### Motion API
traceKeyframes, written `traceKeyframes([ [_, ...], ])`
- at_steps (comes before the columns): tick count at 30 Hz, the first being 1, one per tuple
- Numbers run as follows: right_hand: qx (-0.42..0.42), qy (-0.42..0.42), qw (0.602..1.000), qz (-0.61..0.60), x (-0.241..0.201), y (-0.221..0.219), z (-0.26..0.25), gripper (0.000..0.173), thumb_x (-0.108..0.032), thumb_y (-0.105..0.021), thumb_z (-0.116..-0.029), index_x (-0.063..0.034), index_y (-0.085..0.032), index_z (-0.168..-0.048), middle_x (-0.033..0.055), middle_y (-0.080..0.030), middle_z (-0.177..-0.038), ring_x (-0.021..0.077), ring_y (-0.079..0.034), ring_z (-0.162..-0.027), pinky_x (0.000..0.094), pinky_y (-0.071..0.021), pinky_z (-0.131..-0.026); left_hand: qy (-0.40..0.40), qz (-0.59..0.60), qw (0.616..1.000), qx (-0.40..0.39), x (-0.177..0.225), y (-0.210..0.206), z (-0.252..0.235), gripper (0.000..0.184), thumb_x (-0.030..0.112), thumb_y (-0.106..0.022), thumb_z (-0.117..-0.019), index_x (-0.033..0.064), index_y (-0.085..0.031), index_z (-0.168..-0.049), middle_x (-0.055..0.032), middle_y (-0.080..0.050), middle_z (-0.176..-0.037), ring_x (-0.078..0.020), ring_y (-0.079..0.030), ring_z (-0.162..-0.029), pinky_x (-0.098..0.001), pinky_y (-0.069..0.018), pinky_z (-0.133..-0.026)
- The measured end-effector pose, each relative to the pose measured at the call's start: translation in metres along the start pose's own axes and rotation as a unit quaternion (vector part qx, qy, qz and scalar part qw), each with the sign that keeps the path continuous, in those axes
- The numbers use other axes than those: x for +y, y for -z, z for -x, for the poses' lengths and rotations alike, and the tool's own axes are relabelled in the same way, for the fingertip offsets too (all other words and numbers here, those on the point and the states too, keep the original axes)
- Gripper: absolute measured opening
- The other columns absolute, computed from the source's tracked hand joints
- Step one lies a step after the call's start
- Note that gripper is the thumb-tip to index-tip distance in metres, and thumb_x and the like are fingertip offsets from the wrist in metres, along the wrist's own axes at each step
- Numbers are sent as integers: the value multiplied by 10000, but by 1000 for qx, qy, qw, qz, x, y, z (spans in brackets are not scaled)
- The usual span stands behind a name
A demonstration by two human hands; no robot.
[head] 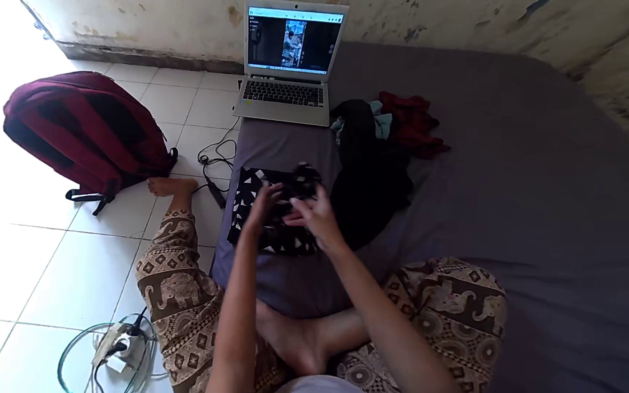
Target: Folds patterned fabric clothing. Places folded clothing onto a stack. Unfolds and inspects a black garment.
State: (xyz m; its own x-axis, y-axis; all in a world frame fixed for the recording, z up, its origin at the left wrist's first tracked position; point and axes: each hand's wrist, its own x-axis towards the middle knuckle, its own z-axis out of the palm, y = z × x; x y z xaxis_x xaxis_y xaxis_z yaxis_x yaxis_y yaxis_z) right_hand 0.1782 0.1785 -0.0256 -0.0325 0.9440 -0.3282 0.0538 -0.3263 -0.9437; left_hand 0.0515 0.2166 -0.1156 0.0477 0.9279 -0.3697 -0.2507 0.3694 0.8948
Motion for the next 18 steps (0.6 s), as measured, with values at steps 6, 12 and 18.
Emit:
traceKeyframes([
  [6, -41, 100, 991, 80, 60, -15, -13, 515, -9, -552, -1019, 109, -379, -1490, 257, -649, -1138, 245, -720, -918, 352, -615, -799, 108, -40, 993, -28, -3, 84, -11, 468, 368, -409, -1106, 70, -431, -1466, -99, -652, -1135, -144, -652, -950, -332, -553, -856],
  [12, 70, 397, 821, 403, 148, 30, 1, 689, -356, -729, -826, 94, -600, -1332, 303, -625, -1306, 481, -607, -1200, 606, -485, -992, 75, -74, 993, -49, -12, 86, -22, 582, 183, -527, -1068, 147, -267, -1588, -157, -612, -1278, -195, -650, -1023, -380, -549, -891],
  [18, 107, 412, 768, 479, 166, 17, -12, 708, -205, -772, -750, 114, -575, -1351, 338, -571, -1383, 550, -546, -1280, 699, -393, -1054, 50, -92, 993, -57, -21, 91, -29, 556, 169, -520, -1074, 140, -285, -1576, -159, -606, -1286, -187, -649, -1003, -379, -549, -880],
])
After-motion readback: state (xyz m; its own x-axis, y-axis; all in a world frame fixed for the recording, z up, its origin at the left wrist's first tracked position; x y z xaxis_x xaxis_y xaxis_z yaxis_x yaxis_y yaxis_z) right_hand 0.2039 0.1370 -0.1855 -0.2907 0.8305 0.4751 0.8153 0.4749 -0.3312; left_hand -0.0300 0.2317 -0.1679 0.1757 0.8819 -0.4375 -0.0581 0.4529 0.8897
